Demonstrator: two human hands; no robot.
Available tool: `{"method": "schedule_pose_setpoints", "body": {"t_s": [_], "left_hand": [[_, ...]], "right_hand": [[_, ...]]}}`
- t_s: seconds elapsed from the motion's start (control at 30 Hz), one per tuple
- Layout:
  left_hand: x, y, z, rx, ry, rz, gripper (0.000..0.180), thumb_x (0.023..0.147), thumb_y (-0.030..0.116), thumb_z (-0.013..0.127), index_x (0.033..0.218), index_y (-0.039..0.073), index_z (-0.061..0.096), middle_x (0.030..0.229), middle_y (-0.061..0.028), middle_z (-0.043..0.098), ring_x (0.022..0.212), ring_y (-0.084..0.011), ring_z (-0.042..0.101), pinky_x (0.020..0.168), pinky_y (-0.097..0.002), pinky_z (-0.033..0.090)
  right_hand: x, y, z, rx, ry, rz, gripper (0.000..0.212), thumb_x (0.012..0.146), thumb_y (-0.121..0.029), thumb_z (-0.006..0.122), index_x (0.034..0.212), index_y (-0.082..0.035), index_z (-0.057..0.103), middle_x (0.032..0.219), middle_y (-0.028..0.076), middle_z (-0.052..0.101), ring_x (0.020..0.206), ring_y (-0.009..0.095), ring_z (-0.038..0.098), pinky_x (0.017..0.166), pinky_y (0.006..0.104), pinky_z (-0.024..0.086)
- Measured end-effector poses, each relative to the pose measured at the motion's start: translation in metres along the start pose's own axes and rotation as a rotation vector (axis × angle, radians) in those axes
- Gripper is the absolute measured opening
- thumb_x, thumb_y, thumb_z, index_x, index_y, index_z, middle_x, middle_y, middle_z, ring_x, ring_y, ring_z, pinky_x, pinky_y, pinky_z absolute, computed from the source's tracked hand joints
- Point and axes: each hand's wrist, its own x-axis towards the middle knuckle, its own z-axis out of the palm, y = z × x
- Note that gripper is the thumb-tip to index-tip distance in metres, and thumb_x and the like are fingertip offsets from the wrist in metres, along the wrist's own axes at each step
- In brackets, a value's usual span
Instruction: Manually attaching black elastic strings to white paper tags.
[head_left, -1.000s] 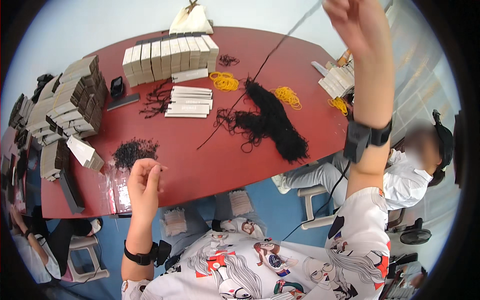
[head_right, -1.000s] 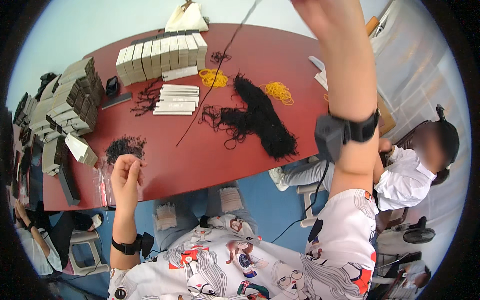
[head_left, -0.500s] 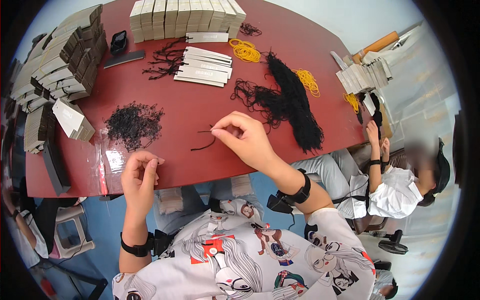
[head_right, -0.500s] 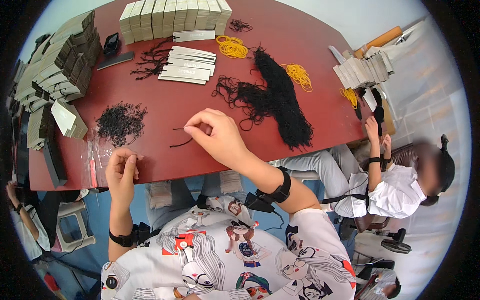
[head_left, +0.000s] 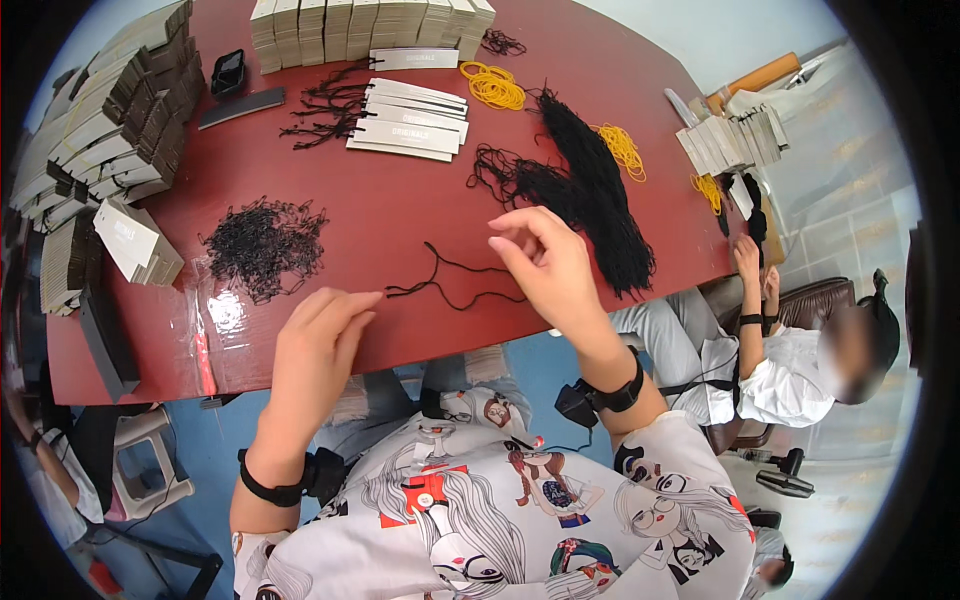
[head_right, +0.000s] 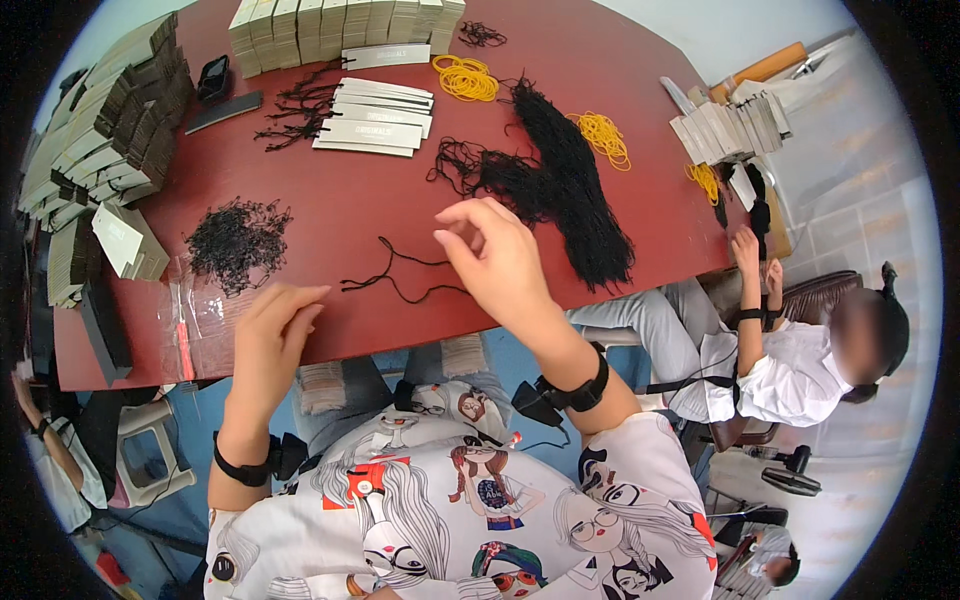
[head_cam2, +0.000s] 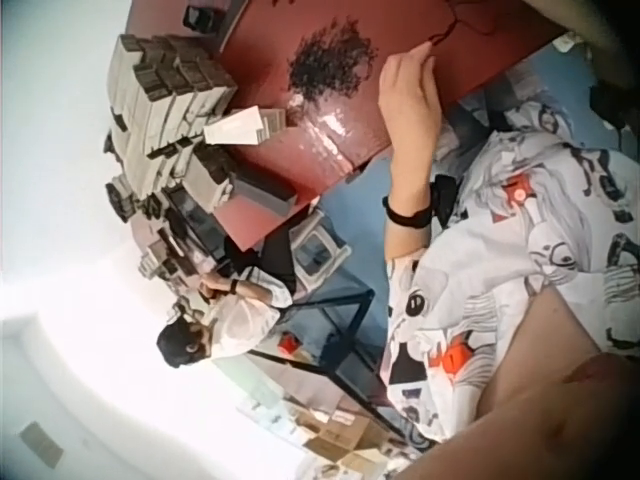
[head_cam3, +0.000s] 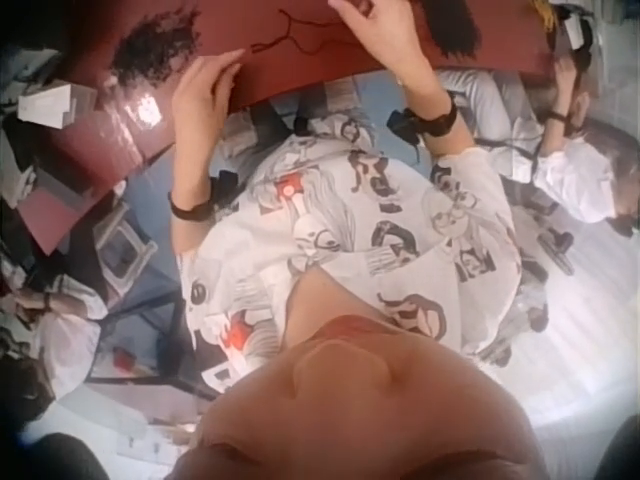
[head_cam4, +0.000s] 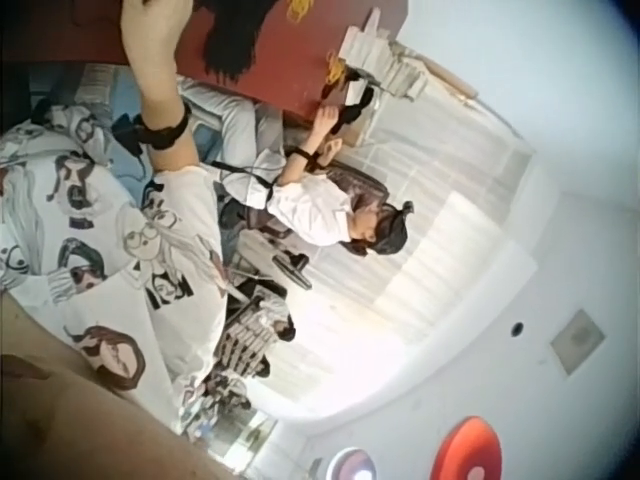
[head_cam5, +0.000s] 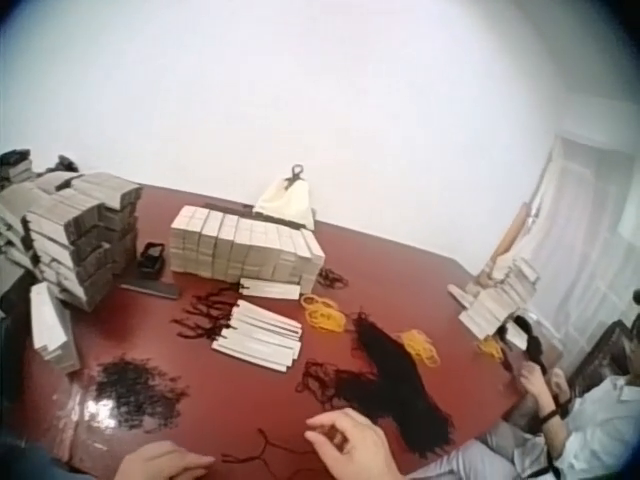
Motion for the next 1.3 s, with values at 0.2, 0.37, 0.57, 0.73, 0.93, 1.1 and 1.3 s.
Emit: {"method": "schedule_pose_setpoints", "body": {"t_s": [0.2, 0.37, 0.57, 0.73, 0.93, 1.1, 1.3], "left_hand": [[0.023, 0.011, 0.027, 0.293, -0.101, 0.178, 0.014, 0.074, 0.002, 0.062, 0.088, 0.001, 0.061, 0.078, -0.0122, 0.055, 0.074, -0.0299, 0.054, 0.065, -0.0367, 0.045], [0.024, 0.005, 0.039, 0.563, -0.188, 0.196, 0.008, 0.076, 0.0, 0.057, 0.084, 0.001, 0.054, 0.079, -0.0123, 0.05, 0.077, -0.0298, 0.05, 0.067, -0.0388, 0.043], [0.021, 0.008, 0.032, 0.684, -0.215, 0.232, 0.013, 0.073, 0.0, 0.053, 0.086, 0.001, 0.051, 0.081, -0.0124, 0.047, 0.079, -0.0275, 0.049, 0.068, -0.0357, 0.045], [0.015, 0.005, 0.021, 0.634, -0.167, 0.179, 0.009, 0.078, 0.0, 0.054, 0.087, 0.001, 0.053, 0.081, -0.0135, 0.048, 0.077, -0.0302, 0.049, 0.067, -0.0389, 0.042], [0.009, 0.002, 0.014, 0.632, -0.131, 0.174, 0.008, 0.079, 0.0, 0.055, 0.086, 0.001, 0.052, 0.081, -0.0133, 0.049, 0.077, -0.0309, 0.049, 0.068, -0.039, 0.042], [0.002, 0.001, 0.005, 0.639, -0.117, 0.125, 0.009, 0.078, -0.001, 0.056, 0.086, 0.001, 0.052, 0.081, -0.0127, 0.049, 0.077, -0.0306, 0.049, 0.069, -0.0386, 0.041], [-0.003, -0.006, 0.003, 0.65, -0.069, 0.14, 0.008, 0.079, -0.001, 0.056, 0.085, 0.002, 0.052, 0.08, -0.0129, 0.049, 0.075, -0.0305, 0.049, 0.066, -0.0388, 0.042]], "right_hand": [[-0.028, 0.024, -0.012, -0.146, -0.086, 0.058, 0.019, 0.075, -0.014, 0.067, 0.089, -0.004, 0.057, 0.079, 0.008, 0.055, 0.072, 0.02, 0.055, 0.063, 0.0325, 0.044], [-0.046, 0.046, -0.014, -0.228, -0.064, 0.019, 0.013, 0.078, -0.01, 0.061, 0.081, -0.004, 0.051, 0.08, 0.011, 0.051, 0.077, 0.029, 0.052, 0.068, 0.0385, 0.042], [-0.063, 0.064, -0.032, -0.188, 0.022, 0.116, 0.01, 0.078, -0.008, 0.059, 0.08, -0.003, 0.05, 0.078, 0.01, 0.05, 0.076, 0.029, 0.052, 0.067, 0.038, 0.042], [-0.067, 0.064, -0.045, -0.122, 0.069, 0.225, 0.01, 0.078, -0.009, 0.06, 0.082, -0.003, 0.052, 0.08, 0.01, 0.052, 0.072, 0.027, 0.054, 0.065, 0.0364, 0.043], [-0.057, 0.052, -0.028, -0.003, 0.036, 0.046, 0.023, 0.075, -0.016, 0.068, 0.092, -0.004, 0.057, 0.082, 0.009, 0.053, 0.078, 0.026, 0.053, 0.073, 0.0332, 0.044], [-0.044, 0.051, -0.013, -0.115, -0.075, -0.091, 0.016, 0.075, -0.013, 0.066, 0.084, -0.006, 0.055, 0.076, 0.007, 0.049, 0.078, 0.026, 0.051, 0.072, 0.0361, 0.042], [-0.041, 0.049, -0.015, -0.102, -0.083, -0.014, 0.011, 0.076, -0.01, 0.063, 0.081, -0.006, 0.054, 0.076, 0.007, 0.05, 0.078, 0.026, 0.051, 0.069, 0.0363, 0.042]]}}
